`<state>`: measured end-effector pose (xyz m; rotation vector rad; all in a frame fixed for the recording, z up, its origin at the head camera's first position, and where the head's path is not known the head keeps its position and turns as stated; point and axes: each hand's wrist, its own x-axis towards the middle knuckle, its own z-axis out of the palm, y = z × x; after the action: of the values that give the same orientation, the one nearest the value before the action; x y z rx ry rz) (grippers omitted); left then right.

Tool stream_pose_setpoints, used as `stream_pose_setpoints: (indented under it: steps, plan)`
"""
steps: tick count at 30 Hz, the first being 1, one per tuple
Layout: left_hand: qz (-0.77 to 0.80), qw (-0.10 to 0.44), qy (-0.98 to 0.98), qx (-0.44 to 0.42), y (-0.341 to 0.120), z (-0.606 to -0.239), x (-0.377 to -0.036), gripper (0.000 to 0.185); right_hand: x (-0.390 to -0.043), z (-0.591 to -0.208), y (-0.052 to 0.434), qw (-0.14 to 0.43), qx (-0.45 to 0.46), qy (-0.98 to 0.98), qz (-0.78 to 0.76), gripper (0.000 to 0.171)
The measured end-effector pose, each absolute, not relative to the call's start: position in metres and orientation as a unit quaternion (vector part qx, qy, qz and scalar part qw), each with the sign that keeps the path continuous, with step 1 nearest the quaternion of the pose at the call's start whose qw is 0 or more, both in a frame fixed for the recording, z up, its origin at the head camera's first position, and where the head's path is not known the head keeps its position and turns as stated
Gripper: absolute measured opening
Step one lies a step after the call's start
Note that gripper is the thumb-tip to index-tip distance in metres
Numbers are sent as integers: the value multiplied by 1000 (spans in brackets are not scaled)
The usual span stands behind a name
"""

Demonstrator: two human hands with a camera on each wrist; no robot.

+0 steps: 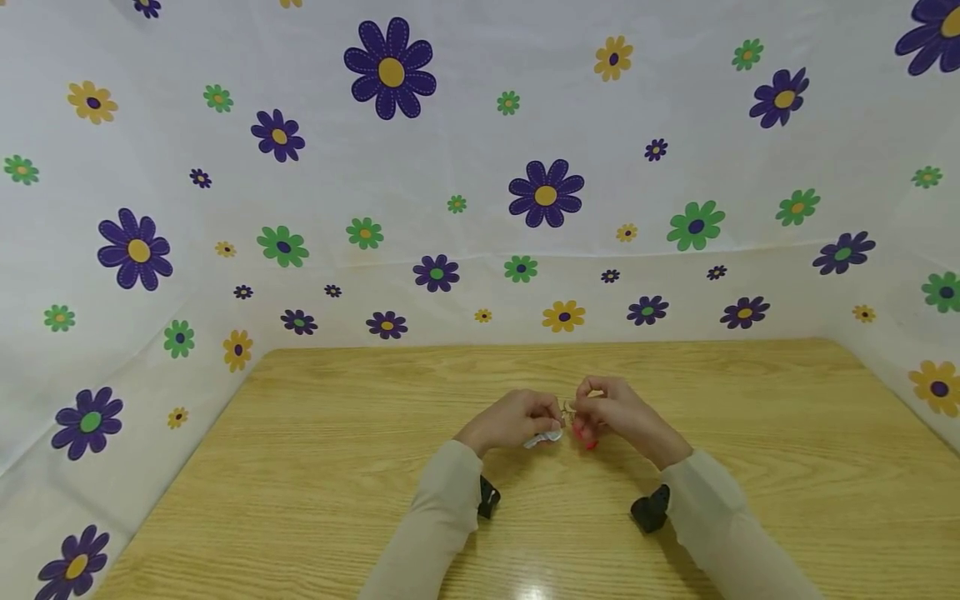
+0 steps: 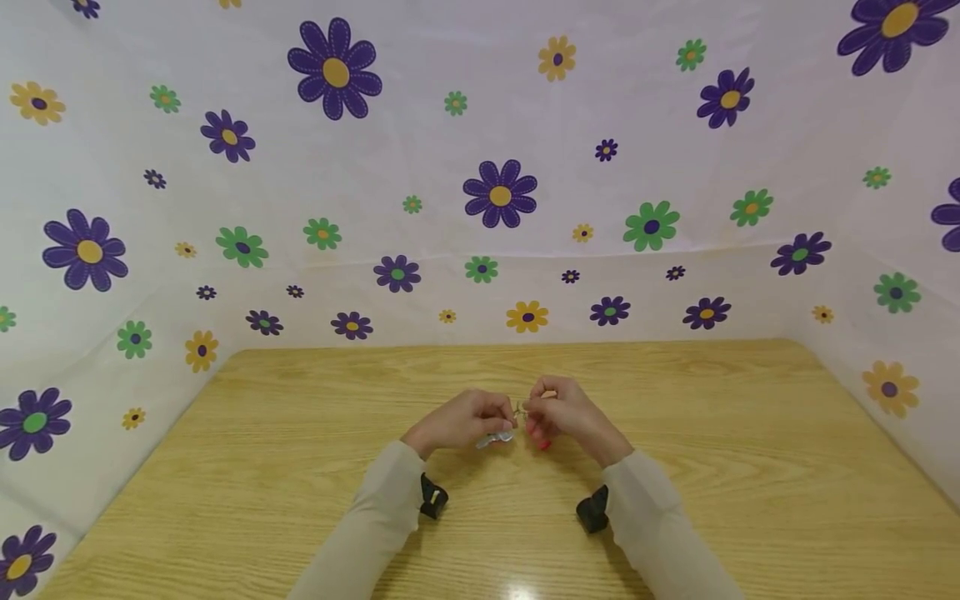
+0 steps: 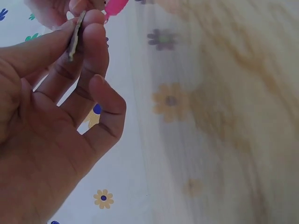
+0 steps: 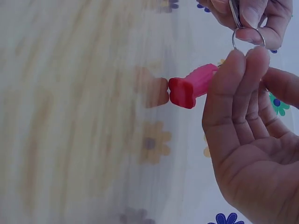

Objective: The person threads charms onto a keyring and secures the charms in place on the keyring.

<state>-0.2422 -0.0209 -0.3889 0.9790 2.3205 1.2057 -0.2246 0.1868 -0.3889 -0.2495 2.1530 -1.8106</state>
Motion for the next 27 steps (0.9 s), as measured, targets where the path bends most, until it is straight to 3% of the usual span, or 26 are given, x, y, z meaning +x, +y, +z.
stream_pose_setpoints:
  steps: [13,27]
  plan:
    - [429,179,813,351,-19,-388,-241,13,-224,-394,187,161,-113,701,-686,11]
    - [414,166,828,340,-24,-386,-242,17,-226,-385,189,135,-114,770,-614,12]
